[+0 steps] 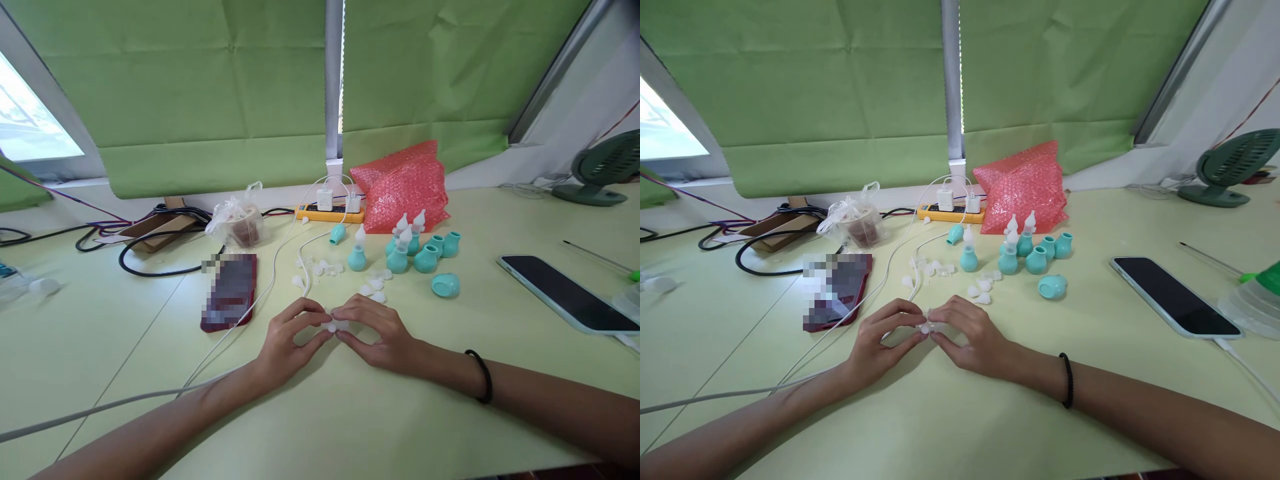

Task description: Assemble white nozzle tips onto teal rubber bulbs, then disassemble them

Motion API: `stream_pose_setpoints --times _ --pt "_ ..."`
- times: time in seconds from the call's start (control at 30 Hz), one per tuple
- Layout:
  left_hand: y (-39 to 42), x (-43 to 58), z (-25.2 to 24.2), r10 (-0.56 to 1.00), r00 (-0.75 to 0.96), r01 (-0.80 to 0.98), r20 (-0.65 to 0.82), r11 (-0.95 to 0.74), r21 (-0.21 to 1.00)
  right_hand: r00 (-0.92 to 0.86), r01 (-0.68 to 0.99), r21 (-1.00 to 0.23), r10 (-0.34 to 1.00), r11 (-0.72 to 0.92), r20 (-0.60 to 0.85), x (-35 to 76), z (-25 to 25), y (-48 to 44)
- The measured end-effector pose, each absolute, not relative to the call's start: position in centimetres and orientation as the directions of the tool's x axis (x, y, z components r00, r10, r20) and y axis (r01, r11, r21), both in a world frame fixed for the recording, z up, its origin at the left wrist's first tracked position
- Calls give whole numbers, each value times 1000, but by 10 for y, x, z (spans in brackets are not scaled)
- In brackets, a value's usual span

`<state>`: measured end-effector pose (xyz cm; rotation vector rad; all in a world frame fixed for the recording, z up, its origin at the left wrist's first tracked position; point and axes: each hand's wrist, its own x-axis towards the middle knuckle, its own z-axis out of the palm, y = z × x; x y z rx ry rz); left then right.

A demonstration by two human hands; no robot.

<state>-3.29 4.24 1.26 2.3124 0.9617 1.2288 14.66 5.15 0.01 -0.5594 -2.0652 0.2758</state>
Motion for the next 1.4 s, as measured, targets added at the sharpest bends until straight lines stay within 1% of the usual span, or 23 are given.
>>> stream_pose_setpoints --times 0.07,0.23,0.3,0.4,0.47,0.53,0.6,0.67,0.73,0.87,1.03,1.17,1.4 --pt "42 -32 14 722 405 383 561 -691 613 -438 268 -385 467 883 768 147 -2 52" --pt "43 -31 14 804 438 392 401 -573 720 -432 255 -342 423 904 796 147 -1 52" --pt "44 -32 12 815 431 394 386 -555 732 -435 247 -325 404 913 805 147 0 52" --pt "44 -33 10 804 432 365 408 -570 736 -436 243 -311 390 919 811 146 1 52" --pt "44 -33 10 813 420 341 402 -553 760 -436 242 -306 385 921 814 147 1 52" --pt "44 -32 11 846 403 314 349 -487 815 -436 240 -302 380 923 816 147 0 52" --pt "44 -32 12 877 400 287 266 -395 873 -443 239 -300 379 924 813 147 -1 52" --pt "44 -32 13 892 404 270 202 -328 905 -457 236 -302 379 924 805 148 -2 52" --pt "45 -33 13 894 407 264 185 -310 913 -468 227 -304 378 925 799 148 -2 53" --pt "46 -33 11 886 408 250 220 -340 906 -454 216 -331 395 919 799 148 -2 52" --pt "47 -34 11 863 450 176 229 -336 925 -420 234 -364 431 902 799 148 -1 52" --pt "45 -34 13 863 452 188 227 -341 921 -415 219 -372 431 902 801 148 -2 53" --pt "45 -32 14 897 415 198 151 -251 947 -419 217 -382 439 899 795 148 -2 53"
